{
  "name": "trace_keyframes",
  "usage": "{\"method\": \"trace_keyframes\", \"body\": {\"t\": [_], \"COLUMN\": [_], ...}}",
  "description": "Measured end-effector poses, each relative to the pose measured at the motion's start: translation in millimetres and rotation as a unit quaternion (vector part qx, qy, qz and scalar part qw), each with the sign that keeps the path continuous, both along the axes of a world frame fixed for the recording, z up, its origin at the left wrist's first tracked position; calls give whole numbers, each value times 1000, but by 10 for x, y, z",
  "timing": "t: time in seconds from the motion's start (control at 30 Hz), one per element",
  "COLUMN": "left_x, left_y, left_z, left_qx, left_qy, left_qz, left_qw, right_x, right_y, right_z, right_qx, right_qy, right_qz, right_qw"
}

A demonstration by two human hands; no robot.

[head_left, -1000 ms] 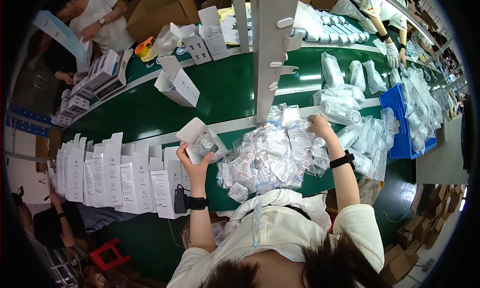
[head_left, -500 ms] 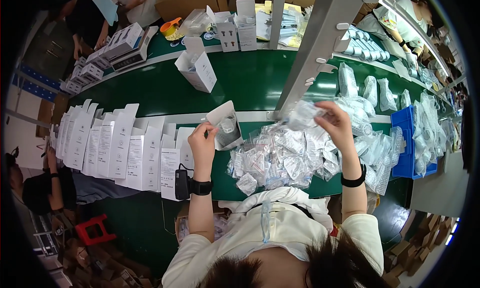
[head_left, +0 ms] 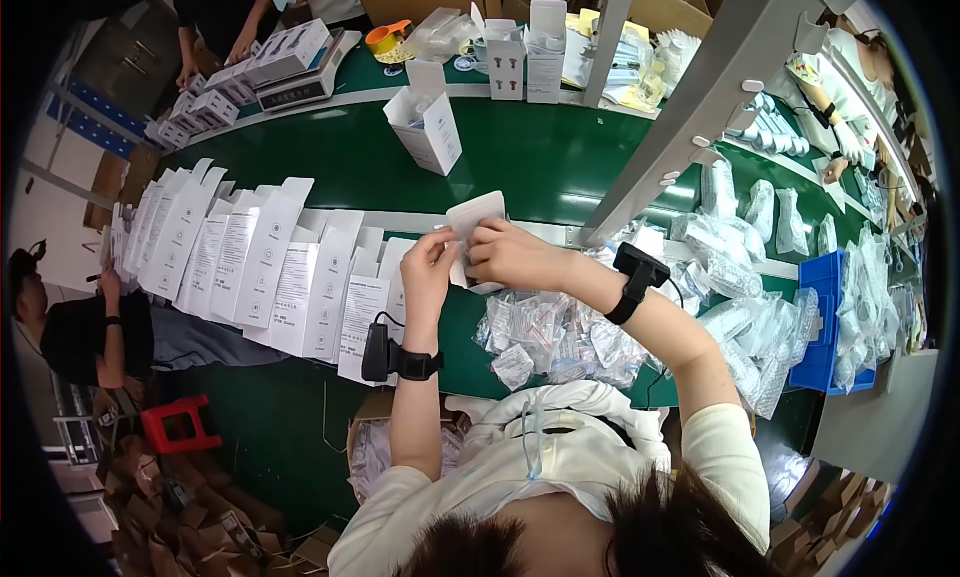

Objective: The person repeatedly picks up a white box, inserts a bubble-wrapped device and a small component bag into it, and sets the box aside on the green assembly line.

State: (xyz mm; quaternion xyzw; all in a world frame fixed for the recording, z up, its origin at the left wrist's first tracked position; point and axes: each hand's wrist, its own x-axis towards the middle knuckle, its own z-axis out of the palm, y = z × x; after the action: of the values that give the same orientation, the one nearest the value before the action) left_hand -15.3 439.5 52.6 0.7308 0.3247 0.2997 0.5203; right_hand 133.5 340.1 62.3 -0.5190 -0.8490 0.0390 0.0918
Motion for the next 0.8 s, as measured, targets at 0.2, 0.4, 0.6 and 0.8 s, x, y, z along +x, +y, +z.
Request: {"method": "trace_keyframes", "body": {"t": [0.2,0.4,0.6,0.8], "left_x": [-631,-873,-321,318], "left_y": [124,193,-146,-375], "left_z": [192,-104,148,62], "left_qx": [369,422,264,318], "left_qy": [401,459,245,402], "left_qz": [77,55,-48,-79], "left_qw": [835,780,932,855], "right_x": [-1,12,1148,1119], "right_y": [-280,133,717,635], "right_z": [-360,-431,-519,-431], "right_qx": [199,133,338,344], "right_qy": [353,564,465,338], "right_qz": [-255,-314,-513,-643], "right_qw": [878,752,637,594]}}
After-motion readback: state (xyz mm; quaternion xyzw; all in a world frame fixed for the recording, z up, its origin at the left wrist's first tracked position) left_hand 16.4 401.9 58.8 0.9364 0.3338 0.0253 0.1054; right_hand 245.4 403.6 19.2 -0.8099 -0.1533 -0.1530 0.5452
